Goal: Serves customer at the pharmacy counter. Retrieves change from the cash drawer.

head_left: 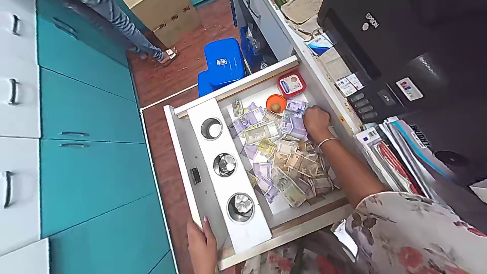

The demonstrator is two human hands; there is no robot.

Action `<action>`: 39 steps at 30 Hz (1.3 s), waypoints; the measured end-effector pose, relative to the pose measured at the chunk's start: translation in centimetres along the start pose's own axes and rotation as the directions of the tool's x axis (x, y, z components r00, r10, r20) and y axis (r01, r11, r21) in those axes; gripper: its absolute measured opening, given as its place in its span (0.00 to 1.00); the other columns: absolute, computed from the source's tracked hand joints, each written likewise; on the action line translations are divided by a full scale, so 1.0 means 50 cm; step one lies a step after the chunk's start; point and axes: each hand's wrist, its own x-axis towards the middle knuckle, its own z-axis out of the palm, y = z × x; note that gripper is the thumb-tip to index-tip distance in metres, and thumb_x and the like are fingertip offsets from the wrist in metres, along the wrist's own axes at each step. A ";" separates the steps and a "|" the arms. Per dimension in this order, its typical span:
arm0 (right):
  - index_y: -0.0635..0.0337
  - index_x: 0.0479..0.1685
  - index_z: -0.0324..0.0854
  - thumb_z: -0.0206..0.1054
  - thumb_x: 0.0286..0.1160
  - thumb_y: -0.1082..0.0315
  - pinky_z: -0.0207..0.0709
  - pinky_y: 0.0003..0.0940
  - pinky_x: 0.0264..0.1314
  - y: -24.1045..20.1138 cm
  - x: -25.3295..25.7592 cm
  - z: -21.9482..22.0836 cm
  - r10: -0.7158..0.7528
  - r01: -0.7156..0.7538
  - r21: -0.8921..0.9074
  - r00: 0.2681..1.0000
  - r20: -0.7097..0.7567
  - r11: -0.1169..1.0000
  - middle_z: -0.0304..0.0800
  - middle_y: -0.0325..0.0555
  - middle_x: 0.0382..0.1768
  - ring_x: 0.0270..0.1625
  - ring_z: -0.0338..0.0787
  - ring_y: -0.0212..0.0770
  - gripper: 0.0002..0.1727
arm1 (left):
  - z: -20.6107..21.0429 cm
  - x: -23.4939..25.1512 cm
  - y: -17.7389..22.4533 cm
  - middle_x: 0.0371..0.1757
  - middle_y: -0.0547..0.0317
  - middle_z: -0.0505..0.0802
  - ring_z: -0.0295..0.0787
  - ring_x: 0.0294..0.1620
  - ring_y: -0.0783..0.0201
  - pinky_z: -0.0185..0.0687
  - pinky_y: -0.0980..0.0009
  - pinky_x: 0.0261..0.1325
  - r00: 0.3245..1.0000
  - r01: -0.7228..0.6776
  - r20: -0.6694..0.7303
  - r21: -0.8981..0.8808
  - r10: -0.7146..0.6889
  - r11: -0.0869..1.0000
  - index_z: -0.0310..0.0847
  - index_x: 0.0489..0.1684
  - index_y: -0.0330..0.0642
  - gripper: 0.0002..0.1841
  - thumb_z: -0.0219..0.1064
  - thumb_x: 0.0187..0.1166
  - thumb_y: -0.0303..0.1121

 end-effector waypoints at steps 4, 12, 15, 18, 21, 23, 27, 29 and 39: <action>0.78 0.43 0.83 0.61 0.81 0.71 0.79 0.72 0.48 0.009 -0.028 -0.036 0.048 -0.044 0.133 0.998 -0.030 0.990 0.86 0.78 0.49 0.54 0.88 0.76 0.13 | -0.001 0.000 0.001 0.70 0.17 0.79 0.77 0.74 0.28 0.69 0.41 0.79 0.999 -0.023 -0.026 -0.017 0.023 1.000 0.60 0.79 0.16 0.31 0.53 0.88 0.38; 0.59 0.37 0.83 0.75 0.73 0.64 0.69 0.19 0.25 0.035 -0.276 -0.061 -0.037 0.082 0.894 0.997 -0.073 0.440 0.81 0.30 0.25 0.22 0.75 0.21 0.09 | -0.017 -0.023 0.143 0.70 0.27 0.83 0.81 0.73 0.43 0.76 0.54 0.74 0.922 -0.387 -0.078 -0.247 0.380 0.888 0.78 0.64 0.22 0.22 0.57 0.84 0.36; 0.55 0.33 0.82 0.67 0.69 0.70 0.69 0.17 0.25 0.012 -0.355 -0.074 -0.313 0.046 0.935 0.947 0.071 0.352 0.80 0.24 0.22 0.22 0.75 0.18 0.01 | -0.001 -0.031 0.259 0.71 0.38 0.85 0.86 0.66 0.61 0.85 0.68 0.62 0.895 -0.152 0.234 -0.641 0.380 0.753 0.70 0.76 0.25 0.29 0.63 0.83 0.40; 0.59 0.34 0.84 0.66 0.61 0.74 0.64 0.14 0.25 -0.008 -0.417 -0.083 -0.528 0.170 0.884 0.844 0.098 0.436 0.73 0.22 0.19 0.21 0.69 0.14 0.04 | 0.006 -0.004 0.354 0.80 0.35 0.75 0.86 0.68 0.56 0.89 0.64 0.59 0.798 0.164 0.505 -0.706 0.328 0.688 0.48 0.90 0.28 0.48 0.76 0.72 0.38; 0.54 0.29 0.80 0.69 0.62 0.72 0.57 0.12 0.22 -0.014 -0.444 -0.083 -0.531 0.217 0.869 0.845 0.061 0.445 0.69 0.20 0.17 0.18 0.63 0.13 0.04 | 0.014 0.012 0.372 0.62 0.45 0.88 0.93 0.47 0.67 0.91 0.71 0.48 0.796 0.240 0.535 -0.710 0.285 0.662 0.70 0.73 0.26 0.29 0.74 0.75 0.29; 0.53 0.32 0.84 0.75 0.66 0.65 0.53 0.12 0.19 -0.007 -0.445 -0.082 -0.520 0.214 0.874 0.853 0.050 0.435 0.67 0.19 0.14 0.15 0.60 0.14 0.05 | 0.015 0.015 0.353 0.48 0.53 0.92 0.92 0.41 0.71 0.89 0.72 0.48 0.794 0.326 0.548 -0.749 0.263 0.577 0.76 0.62 0.26 0.16 0.65 0.78 0.24; 0.50 0.32 0.78 0.74 0.69 0.64 0.61 0.13 0.20 0.001 -0.436 -0.082 -0.491 0.100 0.912 0.863 0.120 0.399 0.74 0.21 0.17 0.16 0.68 0.16 0.08 | 0.009 0.032 0.304 0.50 0.52 0.92 0.95 0.47 0.59 0.92 0.60 0.55 0.696 0.620 0.688 -0.721 0.206 0.310 0.70 0.68 0.31 0.16 0.47 0.86 0.21; 0.50 0.32 0.77 0.72 0.65 0.68 0.64 0.13 0.21 0.001 -0.436 -0.083 -0.470 0.097 0.911 0.875 0.113 0.401 0.76 0.21 0.18 0.18 0.71 0.15 0.06 | 0.003 0.029 0.306 0.54 0.51 0.92 0.95 0.50 0.57 0.92 0.58 0.56 0.678 0.640 0.710 -0.698 0.193 0.320 0.67 0.74 0.34 0.17 0.46 0.91 0.27; 0.64 0.54 0.85 0.76 0.67 0.66 0.65 0.14 0.24 -0.039 -0.479 -0.077 -0.470 0.344 0.835 0.874 -0.118 0.430 0.87 0.31 0.28 0.21 0.72 0.17 0.17 | 0.014 0.001 0.331 0.50 0.51 0.91 0.93 0.45 0.65 0.91 0.66 0.49 0.751 0.544 0.643 -0.730 0.146 0.415 0.69 0.69 0.29 0.21 0.64 0.77 0.21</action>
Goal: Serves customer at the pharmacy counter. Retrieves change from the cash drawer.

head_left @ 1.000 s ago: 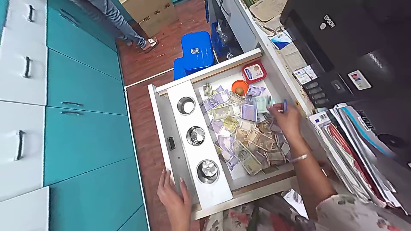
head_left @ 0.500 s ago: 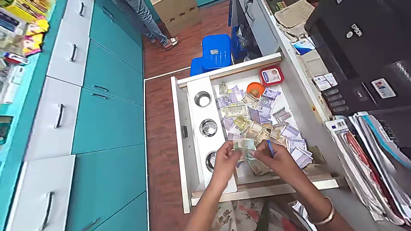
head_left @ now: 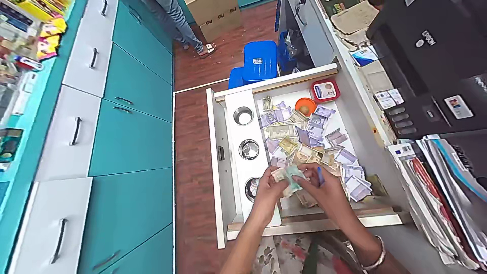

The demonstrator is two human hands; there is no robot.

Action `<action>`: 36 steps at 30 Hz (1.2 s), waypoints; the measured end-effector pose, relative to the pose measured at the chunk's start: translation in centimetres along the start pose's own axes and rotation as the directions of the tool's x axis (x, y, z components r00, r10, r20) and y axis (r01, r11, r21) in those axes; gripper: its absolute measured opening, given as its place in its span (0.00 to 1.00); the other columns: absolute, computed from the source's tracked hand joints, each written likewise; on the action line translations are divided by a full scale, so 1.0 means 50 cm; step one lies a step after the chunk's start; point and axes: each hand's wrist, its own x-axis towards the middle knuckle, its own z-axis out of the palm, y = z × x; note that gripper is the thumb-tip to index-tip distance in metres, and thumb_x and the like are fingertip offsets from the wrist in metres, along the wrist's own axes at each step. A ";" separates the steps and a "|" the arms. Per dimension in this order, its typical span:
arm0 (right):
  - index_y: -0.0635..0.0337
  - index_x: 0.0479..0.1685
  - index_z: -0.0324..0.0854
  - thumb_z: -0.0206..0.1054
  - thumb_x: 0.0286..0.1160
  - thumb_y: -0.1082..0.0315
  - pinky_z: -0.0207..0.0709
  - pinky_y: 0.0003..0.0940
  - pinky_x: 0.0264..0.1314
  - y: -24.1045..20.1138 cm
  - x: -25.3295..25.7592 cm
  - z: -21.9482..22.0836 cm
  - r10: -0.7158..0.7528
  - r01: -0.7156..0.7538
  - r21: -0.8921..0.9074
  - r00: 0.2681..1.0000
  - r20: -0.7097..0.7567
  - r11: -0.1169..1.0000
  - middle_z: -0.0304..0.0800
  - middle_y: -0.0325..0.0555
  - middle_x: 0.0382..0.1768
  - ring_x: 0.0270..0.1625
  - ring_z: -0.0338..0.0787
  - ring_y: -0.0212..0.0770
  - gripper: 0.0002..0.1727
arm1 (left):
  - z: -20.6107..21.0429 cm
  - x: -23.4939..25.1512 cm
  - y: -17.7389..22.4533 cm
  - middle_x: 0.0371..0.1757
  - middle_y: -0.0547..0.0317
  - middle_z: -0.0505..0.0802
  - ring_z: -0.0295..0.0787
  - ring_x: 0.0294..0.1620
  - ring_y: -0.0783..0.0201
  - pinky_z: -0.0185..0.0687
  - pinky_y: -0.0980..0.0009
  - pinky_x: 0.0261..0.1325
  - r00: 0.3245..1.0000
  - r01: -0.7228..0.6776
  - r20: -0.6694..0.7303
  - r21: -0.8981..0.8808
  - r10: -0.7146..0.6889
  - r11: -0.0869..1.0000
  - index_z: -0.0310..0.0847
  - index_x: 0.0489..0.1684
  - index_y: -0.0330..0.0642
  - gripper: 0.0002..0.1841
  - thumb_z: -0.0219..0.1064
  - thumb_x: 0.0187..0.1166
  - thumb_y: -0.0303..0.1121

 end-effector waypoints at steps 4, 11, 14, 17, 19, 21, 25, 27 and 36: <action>0.62 0.60 0.85 0.77 0.68 0.68 0.71 0.15 0.24 0.011 0.013 -0.031 0.235 -0.240 0.222 0.971 0.049 0.945 0.88 0.28 0.29 0.24 0.80 0.20 0.20 | -0.049 -0.006 -0.011 0.49 0.49 0.94 0.96 0.46 0.59 0.94 0.61 0.51 0.998 0.058 0.027 -0.073 -0.056 0.996 0.70 0.66 0.28 0.18 0.55 0.78 0.15; 0.58 0.46 0.87 0.73 0.70 0.68 0.70 0.14 0.27 0.045 0.023 -0.068 0.230 -0.253 0.096 0.951 0.205 0.963 0.86 0.24 0.26 0.24 0.79 0.16 0.09 | -0.080 -0.028 0.001 0.34 0.51 0.97 0.98 0.32 0.61 0.97 0.65 0.41 0.999 -0.029 0.023 0.165 0.025 0.986 0.74 0.68 0.26 0.15 0.59 0.86 0.22; 0.57 0.53 0.88 0.73 0.71 0.70 0.68 0.15 0.23 0.046 0.025 -0.069 0.303 -0.351 0.127 0.907 0.293 0.928 0.88 0.24 0.25 0.22 0.78 0.16 0.12 | -0.095 -0.038 0.002 0.33 0.51 0.97 0.98 0.27 0.60 0.96 0.67 0.33 0.998 -0.043 0.054 0.192 0.034 0.981 0.73 0.69 0.28 0.16 0.56 0.86 0.20; 0.57 0.54 0.86 0.71 0.72 0.72 0.54 0.15 0.13 0.044 0.020 -0.058 0.380 -0.473 0.232 0.855 0.353 0.850 0.85 0.24 0.19 0.13 0.65 0.16 0.12 | -0.107 -0.041 0.003 0.32 0.52 0.97 0.98 0.28 0.61 0.96 0.68 0.34 0.998 -0.031 0.050 0.144 0.024 0.989 0.73 0.64 0.30 0.12 0.54 0.86 0.20; 0.57 0.52 0.85 0.70 0.73 0.74 0.53 0.15 0.12 0.045 0.015 -0.048 0.413 -0.534 0.302 0.827 0.382 0.789 0.85 0.26 0.19 0.11 0.63 0.17 0.11 | -0.115 -0.042 -0.001 0.34 0.50 0.97 0.98 0.29 0.60 0.96 0.67 0.36 0.999 -0.014 0.038 0.098 0.010 0.995 0.72 0.63 0.31 0.12 0.52 0.88 0.21; 0.55 0.51 0.83 0.69 0.74 0.74 0.52 0.15 0.11 0.047 0.013 -0.042 0.424 -0.560 0.341 0.813 0.398 0.755 0.83 0.26 0.17 0.10 0.61 0.17 0.10 | -0.118 -0.045 -0.002 0.34 0.49 0.97 0.98 0.29 0.59 0.96 0.68 0.35 1.000 -0.009 0.026 0.083 0.006 0.997 0.72 0.62 0.32 0.11 0.51 0.88 0.21; 0.53 0.48 0.83 0.69 0.74 0.73 0.51 0.15 0.10 0.048 0.013 -0.037 0.432 -0.581 0.351 0.799 0.418 0.735 0.80 0.25 0.15 0.09 0.60 0.17 0.08 | -0.111 -0.047 -0.005 0.34 0.53 0.96 0.98 0.34 0.61 0.97 0.66 0.40 0.998 -0.052 -0.031 0.172 0.058 0.984 0.74 0.58 0.30 0.10 0.55 0.84 0.20; 0.54 0.48 0.83 0.69 0.73 0.73 0.52 0.15 0.11 0.044 0.011 -0.035 0.435 -0.588 0.344 0.792 0.428 0.732 0.81 0.26 0.15 0.10 0.61 0.17 0.08 | -0.103 -0.042 -0.008 0.41 0.55 0.95 0.96 0.38 0.66 0.94 0.69 0.42 0.994 -0.076 -0.048 0.295 0.094 0.952 0.74 0.58 0.31 0.12 0.63 0.84 0.27; 0.52 0.43 0.83 0.70 0.72 0.73 0.52 0.15 0.10 0.047 0.010 -0.036 0.415 -0.569 0.363 0.806 0.422 0.738 0.80 0.26 0.15 0.09 0.61 0.18 0.06 | -0.101 -0.029 -0.010 0.34 0.58 0.94 0.92 0.28 0.70 0.91 0.72 0.33 0.986 -0.073 -0.111 0.405 0.128 0.912 0.80 0.52 0.30 0.11 0.64 0.75 0.20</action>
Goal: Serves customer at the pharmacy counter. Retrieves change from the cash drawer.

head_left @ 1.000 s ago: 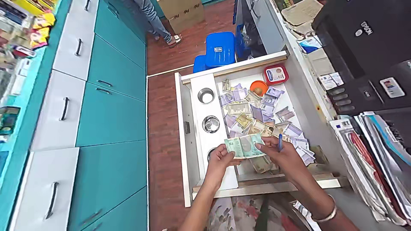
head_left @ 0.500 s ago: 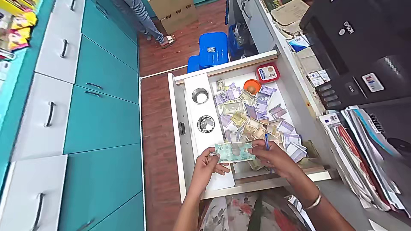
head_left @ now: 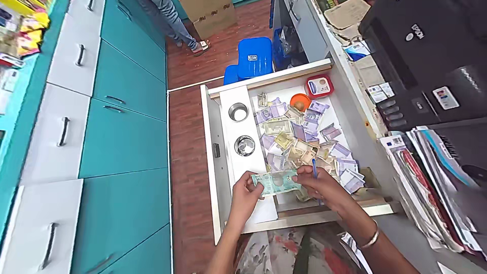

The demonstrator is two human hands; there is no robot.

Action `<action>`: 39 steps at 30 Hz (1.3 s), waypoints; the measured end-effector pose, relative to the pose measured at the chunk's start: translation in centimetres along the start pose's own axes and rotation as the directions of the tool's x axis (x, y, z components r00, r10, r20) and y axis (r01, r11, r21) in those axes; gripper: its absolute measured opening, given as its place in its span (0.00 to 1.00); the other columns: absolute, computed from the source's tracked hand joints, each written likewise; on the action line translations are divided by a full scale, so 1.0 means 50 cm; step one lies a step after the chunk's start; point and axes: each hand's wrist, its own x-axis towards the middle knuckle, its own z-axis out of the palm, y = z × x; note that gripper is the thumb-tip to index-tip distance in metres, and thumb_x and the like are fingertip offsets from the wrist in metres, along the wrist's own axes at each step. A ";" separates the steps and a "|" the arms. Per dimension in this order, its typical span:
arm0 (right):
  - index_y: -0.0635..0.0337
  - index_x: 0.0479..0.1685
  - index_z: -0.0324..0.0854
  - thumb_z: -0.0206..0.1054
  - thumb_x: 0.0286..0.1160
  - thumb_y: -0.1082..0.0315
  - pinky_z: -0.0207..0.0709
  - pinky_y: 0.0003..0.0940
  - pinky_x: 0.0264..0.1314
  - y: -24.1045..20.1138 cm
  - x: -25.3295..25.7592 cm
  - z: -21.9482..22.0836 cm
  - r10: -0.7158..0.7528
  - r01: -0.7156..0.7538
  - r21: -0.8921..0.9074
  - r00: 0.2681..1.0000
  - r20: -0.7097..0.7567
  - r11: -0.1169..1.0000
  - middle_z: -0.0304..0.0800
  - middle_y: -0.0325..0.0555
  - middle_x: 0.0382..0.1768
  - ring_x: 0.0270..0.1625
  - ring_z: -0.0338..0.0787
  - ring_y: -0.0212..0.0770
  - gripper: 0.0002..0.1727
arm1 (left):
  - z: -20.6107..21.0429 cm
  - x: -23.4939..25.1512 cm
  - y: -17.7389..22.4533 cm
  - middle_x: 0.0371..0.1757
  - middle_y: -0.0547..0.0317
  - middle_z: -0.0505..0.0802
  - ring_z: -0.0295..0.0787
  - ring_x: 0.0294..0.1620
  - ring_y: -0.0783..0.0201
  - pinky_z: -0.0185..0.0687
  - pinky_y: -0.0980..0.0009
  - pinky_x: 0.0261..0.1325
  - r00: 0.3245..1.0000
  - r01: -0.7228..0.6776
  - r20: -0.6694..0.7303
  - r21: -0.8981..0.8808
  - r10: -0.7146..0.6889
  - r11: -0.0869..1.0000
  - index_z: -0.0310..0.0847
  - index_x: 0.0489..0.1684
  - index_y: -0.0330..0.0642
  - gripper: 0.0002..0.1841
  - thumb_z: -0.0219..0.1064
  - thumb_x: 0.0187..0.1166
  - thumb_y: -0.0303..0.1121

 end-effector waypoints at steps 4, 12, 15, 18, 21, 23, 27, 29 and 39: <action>0.53 0.43 0.83 0.72 0.72 0.72 0.52 0.16 0.11 0.011 0.002 0.009 -0.013 0.013 -0.051 1.000 0.010 0.999 0.81 0.25 0.15 0.10 0.62 0.17 0.06 | -0.015 -0.007 -0.014 0.33 0.60 0.93 0.90 0.27 0.74 0.89 0.74 0.34 0.999 -0.036 -0.030 0.096 0.040 0.995 0.82 0.53 0.30 0.12 0.62 0.73 0.21; 0.63 0.52 0.88 0.67 0.79 0.65 0.67 0.22 0.33 0.034 -0.033 0.077 -0.182 0.224 -0.471 0.974 0.133 0.853 0.88 0.39 0.36 0.28 0.73 0.24 0.12 | -0.041 -0.029 -0.064 0.23 0.62 0.82 0.76 0.22 0.78 0.72 0.78 0.29 0.973 -0.095 -0.170 0.322 0.156 0.942 0.79 0.41 0.29 0.09 0.55 0.72 0.23; 0.61 0.61 0.85 0.67 0.79 0.65 0.74 0.25 0.35 0.034 -0.026 0.082 -0.142 0.177 -0.463 0.984 0.111 0.868 0.89 0.40 0.39 0.31 0.80 0.27 0.16 | -0.043 -0.030 -0.071 0.24 0.71 0.82 0.80 0.24 0.82 0.79 0.82 0.33 0.967 -0.109 -0.223 0.069 0.122 0.992 0.75 0.44 0.33 0.08 0.56 0.71 0.21; 0.62 0.69 0.82 0.68 0.80 0.61 0.83 0.56 0.56 0.007 -0.015 0.040 -0.175 0.050 -0.708 0.979 -0.105 0.704 0.94 0.56 0.52 0.52 0.93 0.54 0.22 | -0.036 -0.023 -0.064 0.34 0.65 0.93 0.92 0.34 0.74 0.90 0.75 0.41 0.963 -0.125 -0.257 -0.171 0.078 0.977 0.75 0.54 0.33 0.12 0.59 0.74 0.20; 0.69 0.68 0.80 0.70 0.79 0.56 0.78 0.68 0.61 -0.006 0.039 -0.028 -0.130 -0.264 -0.854 0.926 -0.355 0.449 0.86 0.70 0.62 0.60 0.88 0.70 0.27 | -0.029 -0.027 -0.062 0.39 0.57 0.96 0.94 0.35 0.71 0.90 0.76 0.39 0.954 -0.132 -0.290 -0.171 0.078 0.976 0.81 0.55 0.29 0.10 0.63 0.78 0.21; 0.70 0.77 0.70 0.72 0.77 0.55 0.80 0.66 0.58 0.008 0.090 -0.056 -0.053 -0.367 -0.884 0.916 -0.398 0.288 0.78 0.73 0.69 0.59 0.88 0.71 0.36 | -0.031 -0.028 -0.063 0.37 0.55 0.95 0.93 0.34 0.69 0.90 0.74 0.40 0.956 -0.089 -0.293 -0.197 0.028 0.976 0.84 0.51 0.29 0.08 0.64 0.80 0.23; 0.70 0.70 0.78 0.62 0.82 0.62 0.80 0.66 0.55 0.025 0.117 -0.053 -0.116 -0.400 -0.887 0.894 -0.433 0.231 0.82 0.69 0.68 0.58 0.90 0.70 0.24 | -0.037 -0.039 -0.056 0.32 0.56 0.95 0.94 0.35 0.68 0.92 0.70 0.47 0.957 -0.046 -0.285 -0.359 -0.062 0.932 0.85 0.40 0.32 0.05 0.64 0.81 0.23; 0.71 0.58 0.85 0.62 0.83 0.65 0.79 0.71 0.50 0.027 0.091 -0.054 -0.307 -0.328 -0.895 0.856 -0.417 0.301 0.88 0.70 0.57 0.53 0.91 0.73 0.17 | -0.041 -0.044 -0.058 0.32 0.57 0.93 0.92 0.34 0.68 0.90 0.70 0.46 0.963 -0.017 -0.252 -0.416 -0.097 0.909 0.81 0.37 0.35 0.06 0.61 0.83 0.25; 0.53 0.46 0.85 0.59 0.83 0.71 0.87 0.28 0.44 0.064 0.039 0.118 -0.655 0.913 -0.407 0.330 0.680 0.037 0.94 0.43 0.62 0.50 0.96 0.35 0.09 | -0.045 -0.065 -0.016 0.39 0.57 0.96 0.96 0.37 0.66 0.93 0.70 0.42 0.949 0.294 0.117 -0.660 -0.292 0.692 0.75 0.62 0.37 0.16 0.40 0.93 0.29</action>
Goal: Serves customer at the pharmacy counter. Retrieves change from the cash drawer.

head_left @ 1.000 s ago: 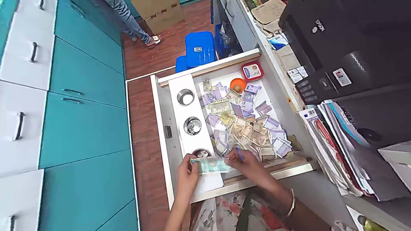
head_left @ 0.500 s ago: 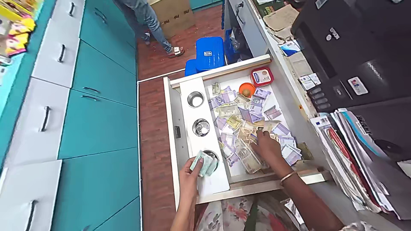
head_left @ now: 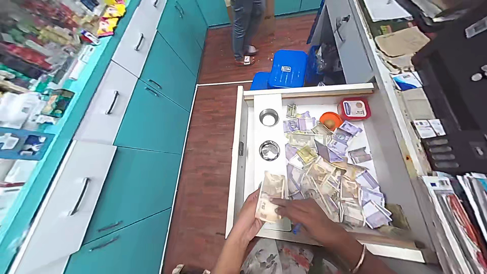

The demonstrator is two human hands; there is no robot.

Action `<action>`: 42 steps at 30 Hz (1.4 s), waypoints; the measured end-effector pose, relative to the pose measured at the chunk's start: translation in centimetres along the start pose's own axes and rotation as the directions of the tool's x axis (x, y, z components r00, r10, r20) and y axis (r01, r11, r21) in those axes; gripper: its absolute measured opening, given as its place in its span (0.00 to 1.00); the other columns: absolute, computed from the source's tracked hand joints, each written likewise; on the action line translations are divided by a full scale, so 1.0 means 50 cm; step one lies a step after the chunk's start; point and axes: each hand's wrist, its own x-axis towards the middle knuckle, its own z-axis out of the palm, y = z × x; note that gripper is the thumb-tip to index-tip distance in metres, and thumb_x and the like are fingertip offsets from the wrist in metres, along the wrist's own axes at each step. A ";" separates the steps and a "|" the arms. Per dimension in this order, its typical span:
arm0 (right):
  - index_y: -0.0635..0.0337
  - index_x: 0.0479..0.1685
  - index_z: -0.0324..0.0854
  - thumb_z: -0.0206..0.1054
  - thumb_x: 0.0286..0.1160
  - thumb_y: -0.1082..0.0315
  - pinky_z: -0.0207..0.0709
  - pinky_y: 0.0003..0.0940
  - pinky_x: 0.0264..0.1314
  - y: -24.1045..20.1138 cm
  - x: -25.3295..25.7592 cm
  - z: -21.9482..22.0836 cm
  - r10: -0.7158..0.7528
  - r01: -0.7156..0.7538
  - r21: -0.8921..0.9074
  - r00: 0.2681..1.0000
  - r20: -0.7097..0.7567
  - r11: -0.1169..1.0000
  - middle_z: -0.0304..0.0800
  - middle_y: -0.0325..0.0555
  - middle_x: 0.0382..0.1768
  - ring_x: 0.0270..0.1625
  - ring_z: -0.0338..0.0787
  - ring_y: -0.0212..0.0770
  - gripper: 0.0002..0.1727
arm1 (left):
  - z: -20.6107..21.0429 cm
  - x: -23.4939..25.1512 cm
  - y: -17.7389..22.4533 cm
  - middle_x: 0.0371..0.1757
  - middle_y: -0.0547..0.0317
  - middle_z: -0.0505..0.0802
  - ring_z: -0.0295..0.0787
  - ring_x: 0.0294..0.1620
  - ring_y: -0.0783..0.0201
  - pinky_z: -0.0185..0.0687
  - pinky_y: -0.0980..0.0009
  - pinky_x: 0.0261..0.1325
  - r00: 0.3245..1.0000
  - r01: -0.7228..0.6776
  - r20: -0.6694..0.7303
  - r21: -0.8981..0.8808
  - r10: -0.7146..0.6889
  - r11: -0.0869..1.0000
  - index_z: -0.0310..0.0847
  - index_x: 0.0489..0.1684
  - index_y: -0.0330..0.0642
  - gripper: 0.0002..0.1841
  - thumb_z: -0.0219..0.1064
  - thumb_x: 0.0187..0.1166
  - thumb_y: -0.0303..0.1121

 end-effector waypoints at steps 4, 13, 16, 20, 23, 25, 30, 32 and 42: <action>0.58 0.58 0.86 0.60 0.82 0.72 0.89 0.38 0.49 0.023 0.019 0.002 0.075 -0.133 0.204 0.960 0.268 0.970 0.96 0.43 0.57 0.47 0.97 0.37 0.13 | -0.075 0.001 0.009 0.58 0.52 0.94 0.94 0.57 0.59 0.90 0.60 0.63 0.980 0.018 0.199 -0.032 -0.011 0.999 0.66 0.78 0.38 0.30 0.31 0.95 0.51; 0.68 0.54 0.89 0.59 0.82 0.73 0.80 0.66 0.53 0.111 0.267 -0.016 0.589 -0.414 -0.462 0.729 0.348 0.784 0.93 0.66 0.50 0.51 0.93 0.68 0.14 | -0.147 -0.036 0.016 0.44 0.51 0.96 0.97 0.42 0.62 0.94 0.64 0.50 0.950 -0.229 -0.175 0.168 0.258 0.959 0.69 0.69 0.29 0.16 0.59 0.85 0.21; 0.75 0.54 0.83 0.50 0.83 0.81 0.79 0.63 0.53 0.129 0.327 0.037 0.719 -0.242 -0.728 0.521 0.460 0.641 0.88 0.70 0.55 0.56 0.89 0.70 0.15 | -0.197 -0.061 0.037 0.48 0.51 0.95 0.96 0.45 0.65 0.93 0.66 0.54 0.935 -0.236 -0.179 0.331 0.307 0.913 0.68 0.72 0.28 0.20 0.61 0.83 0.22; 0.77 0.52 0.82 0.49 0.83 0.80 0.79 0.61 0.51 0.146 0.327 0.052 0.660 -0.127 -0.715 0.520 0.542 0.687 0.88 0.70 0.53 0.55 0.90 0.69 0.15 | -0.279 -0.084 0.045 0.47 0.53 0.95 0.95 0.45 0.68 0.91 0.67 0.57 0.973 -0.124 -0.092 0.562 0.210 0.818 0.77 0.66 0.28 0.17 0.64 0.81 0.24; 0.72 0.56 0.84 0.56 0.84 0.74 0.78 0.66 0.55 0.166 0.318 0.025 0.639 -0.289 -0.615 0.601 0.480 0.734 0.89 0.69 0.55 0.57 0.90 0.70 0.14 | -0.319 -0.077 0.045 0.40 0.59 0.96 0.94 0.40 0.70 0.91 0.66 0.53 0.998 -0.068 0.052 0.606 0.045 0.793 0.84 0.55 0.31 0.10 0.64 0.82 0.26; 0.68 0.57 0.87 0.61 0.83 0.68 0.77 0.67 0.60 0.170 0.310 0.000 0.682 -0.513 -0.462 0.639 0.357 0.723 0.92 0.66 0.53 0.58 0.90 0.67 0.15 | -0.327 -0.068 0.048 0.37 0.64 0.96 0.94 0.39 0.73 0.91 0.69 0.52 0.993 -0.080 0.121 0.616 0.006 0.784 0.86 0.50 0.35 0.07 0.65 0.81 0.27; 0.71 0.52 0.87 0.75 0.73 0.68 0.80 0.43 0.53 0.201 0.263 -0.040 0.770 -0.783 -0.016 0.608 0.193 0.622 0.91 0.55 0.41 0.41 0.87 0.43 0.15 | -0.322 -0.046 0.067 0.36 0.66 0.96 0.94 0.39 0.74 0.90 0.70 0.52 0.980 -0.091 0.193 0.672 -0.056 0.735 0.88 0.45 0.37 0.06 0.67 0.79 0.28; 0.69 0.51 0.87 0.76 0.72 0.69 0.78 0.34 0.45 0.208 0.243 -0.050 0.807 -0.826 0.106 0.563 0.175 0.553 0.89 0.47 0.36 0.35 0.84 0.34 0.14 | -0.311 -0.041 0.066 0.38 0.66 0.96 0.94 0.42 0.74 0.90 0.69 0.55 0.972 -0.089 0.219 0.672 -0.084 0.735 0.87 0.48 0.36 0.07 0.67 0.80 0.28; 0.65 0.48 0.87 0.75 0.72 0.72 0.56 0.20 0.15 0.109 0.095 -0.168 0.931 -0.759 0.556 0.355 -0.080 0.338 0.83 0.35 0.22 0.13 0.63 0.23 0.10 | -0.161 0.020 -0.032 0.39 0.62 0.97 0.95 0.42 0.71 0.91 0.66 0.54 0.935 -0.134 0.334 0.649 -0.121 0.749 0.87 0.47 0.36 0.07 0.66 0.81 0.28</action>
